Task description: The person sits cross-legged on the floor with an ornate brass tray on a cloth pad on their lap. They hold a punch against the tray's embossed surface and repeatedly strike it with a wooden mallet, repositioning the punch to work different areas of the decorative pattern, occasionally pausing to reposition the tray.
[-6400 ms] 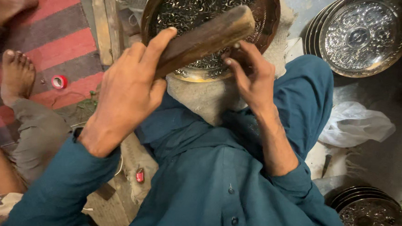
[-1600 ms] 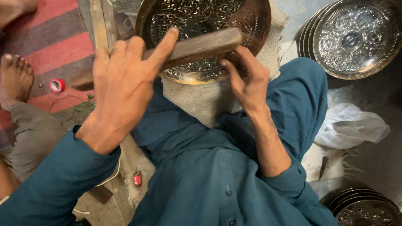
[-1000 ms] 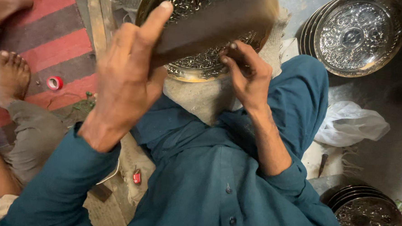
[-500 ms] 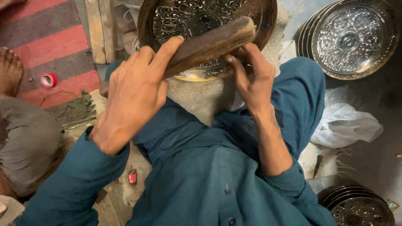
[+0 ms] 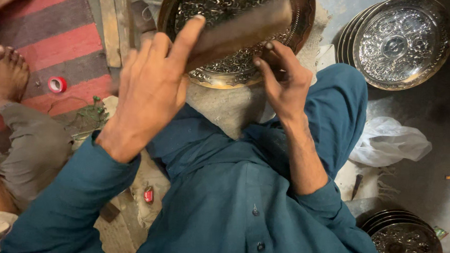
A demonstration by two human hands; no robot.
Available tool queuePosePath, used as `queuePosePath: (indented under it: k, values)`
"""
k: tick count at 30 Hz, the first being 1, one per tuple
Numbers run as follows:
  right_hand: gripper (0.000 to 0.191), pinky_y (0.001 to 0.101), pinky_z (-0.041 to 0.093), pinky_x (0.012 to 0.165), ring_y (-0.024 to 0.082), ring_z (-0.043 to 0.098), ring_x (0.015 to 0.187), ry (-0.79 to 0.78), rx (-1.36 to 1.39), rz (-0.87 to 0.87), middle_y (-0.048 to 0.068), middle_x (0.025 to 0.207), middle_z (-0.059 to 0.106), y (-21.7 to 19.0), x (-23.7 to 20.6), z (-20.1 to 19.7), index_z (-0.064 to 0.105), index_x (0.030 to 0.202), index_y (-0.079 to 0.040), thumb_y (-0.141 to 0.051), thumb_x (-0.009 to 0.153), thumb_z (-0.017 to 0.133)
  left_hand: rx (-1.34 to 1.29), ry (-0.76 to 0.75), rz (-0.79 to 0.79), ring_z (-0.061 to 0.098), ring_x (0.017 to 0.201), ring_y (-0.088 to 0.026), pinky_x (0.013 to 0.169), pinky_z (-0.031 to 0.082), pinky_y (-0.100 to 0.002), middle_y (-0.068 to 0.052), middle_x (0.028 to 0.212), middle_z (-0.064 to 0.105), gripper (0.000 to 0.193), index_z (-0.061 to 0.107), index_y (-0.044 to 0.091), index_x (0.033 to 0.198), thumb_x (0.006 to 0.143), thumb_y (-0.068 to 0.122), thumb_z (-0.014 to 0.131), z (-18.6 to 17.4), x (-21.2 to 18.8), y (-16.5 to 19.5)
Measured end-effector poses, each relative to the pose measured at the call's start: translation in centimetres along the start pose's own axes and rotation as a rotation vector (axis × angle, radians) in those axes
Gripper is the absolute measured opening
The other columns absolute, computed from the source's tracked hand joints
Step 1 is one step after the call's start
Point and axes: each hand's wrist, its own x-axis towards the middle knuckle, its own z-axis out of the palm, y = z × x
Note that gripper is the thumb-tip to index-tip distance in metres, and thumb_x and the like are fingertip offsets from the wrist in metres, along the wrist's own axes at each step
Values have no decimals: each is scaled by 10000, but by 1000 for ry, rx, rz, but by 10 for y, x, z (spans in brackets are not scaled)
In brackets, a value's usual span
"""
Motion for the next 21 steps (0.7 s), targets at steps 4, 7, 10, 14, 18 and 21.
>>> queuePosePath:
  k: [4, 7, 10, 14, 18, 21]
  values:
    - [346, 241, 581, 807, 98, 739, 953, -9, -56, -7, 91, 1051, 793, -1, 1, -1, 641, 1300, -21, 41, 989, 781, 333, 37, 83, 556, 939, -289, 823, 429, -452, -94, 1003, 524, 703, 490, 213, 1574, 920, 36, 677, -3, 0, 0]
    - [355, 243, 592, 788, 108, 743, 929, -17, -60, 13, 86, 1036, 787, -1, 1, 0, 643, 1300, -28, 14, 982, 795, 228, 29, 59, 550, 902, -301, 780, 414, -459, -97, 970, 516, 704, 500, 182, 1562, 896, 35, 674, -5, 1, 3]
    - [345, 251, 622, 819, 127, 772, 973, -46, -35, -4, 87, 1071, 790, -1, 1, -1, 643, 1314, -30, 14, 997, 769, 366, 21, 81, 555, 911, -276, 808, 418, -455, -62, 980, 517, 698, 499, 231, 1571, 923, 51, 686, -6, 3, 3]
    - [352, 262, 612, 840, 143, 773, 995, -47, -56, -16, 98, 1084, 783, -1, 0, -3, 637, 1311, -21, 28, 988, 768, 315, 20, 91, 558, 960, -283, 868, 423, -450, -65, 987, 512, 663, 481, 213, 1566, 955, 47, 679, -7, 3, 1]
    - [357, 268, 613, 859, 152, 762, 1014, -27, -11, 4, 112, 1114, 776, 1, 1, -1, 629, 1312, -19, 29, 985, 766, 112, 34, 42, 563, 922, -320, 798, 418, -472, -99, 986, 524, 719, 493, 159, 1550, 862, 32, 660, -7, 0, 0]
    - [319, 271, 617, 882, 148, 774, 999, -68, -27, -22, 98, 1087, 787, 2, -1, -2, 653, 1298, -28, 46, 1006, 759, 497, 28, 103, 561, 929, -249, 835, 422, -442, -32, 983, 511, 652, 511, 266, 1579, 972, 99, 682, -2, -3, 2]
